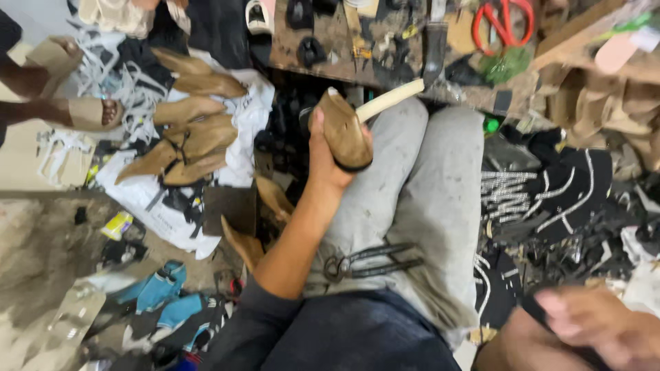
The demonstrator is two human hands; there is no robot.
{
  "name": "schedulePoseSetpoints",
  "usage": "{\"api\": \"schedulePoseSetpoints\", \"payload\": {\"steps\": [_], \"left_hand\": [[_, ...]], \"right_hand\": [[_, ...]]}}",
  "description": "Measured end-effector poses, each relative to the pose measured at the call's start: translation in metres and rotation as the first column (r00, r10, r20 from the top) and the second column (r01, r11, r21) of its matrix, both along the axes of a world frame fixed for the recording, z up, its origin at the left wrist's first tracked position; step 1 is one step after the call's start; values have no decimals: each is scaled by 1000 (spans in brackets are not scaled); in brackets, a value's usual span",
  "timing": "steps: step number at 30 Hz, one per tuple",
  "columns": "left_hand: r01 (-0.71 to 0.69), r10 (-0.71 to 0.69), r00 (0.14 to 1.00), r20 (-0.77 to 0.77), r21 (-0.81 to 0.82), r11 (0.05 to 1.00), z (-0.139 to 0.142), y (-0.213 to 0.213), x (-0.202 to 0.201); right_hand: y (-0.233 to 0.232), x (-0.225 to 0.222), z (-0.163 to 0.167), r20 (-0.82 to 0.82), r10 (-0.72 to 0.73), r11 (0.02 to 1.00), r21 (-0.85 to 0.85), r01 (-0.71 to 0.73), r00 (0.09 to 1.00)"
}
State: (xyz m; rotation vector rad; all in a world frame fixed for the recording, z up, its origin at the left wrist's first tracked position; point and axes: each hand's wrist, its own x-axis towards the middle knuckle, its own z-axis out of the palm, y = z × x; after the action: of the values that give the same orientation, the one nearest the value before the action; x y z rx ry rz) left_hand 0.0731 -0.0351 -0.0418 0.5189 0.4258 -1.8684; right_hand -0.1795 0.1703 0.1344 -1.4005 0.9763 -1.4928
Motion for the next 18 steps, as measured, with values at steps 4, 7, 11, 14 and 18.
{"api": "schedulePoseSetpoints", "payload": {"steps": [4,7,11,14,18], "left_hand": [[-15,13,998,-57,-31,999,-1,6,-14],[29,-42,994,-105,-118,993,-4,17,-18],[12,-15,997,-78,-37,999,-9,18,-4],[-37,34,996,-83,-40,999,-6,17,-4],[67,-69,998,-15,-95,993,11,26,-21]], "right_hand": [[-39,63,-5,-316,129,982,170,-78,940],[-36,116,-42,-326,-287,854,339,395,901],[-7,56,-32,-146,-375,924,24,382,915],[-17,23,-23,257,160,962,-259,-92,953],[-26,77,-84,-40,113,991,-61,-115,993]]}}
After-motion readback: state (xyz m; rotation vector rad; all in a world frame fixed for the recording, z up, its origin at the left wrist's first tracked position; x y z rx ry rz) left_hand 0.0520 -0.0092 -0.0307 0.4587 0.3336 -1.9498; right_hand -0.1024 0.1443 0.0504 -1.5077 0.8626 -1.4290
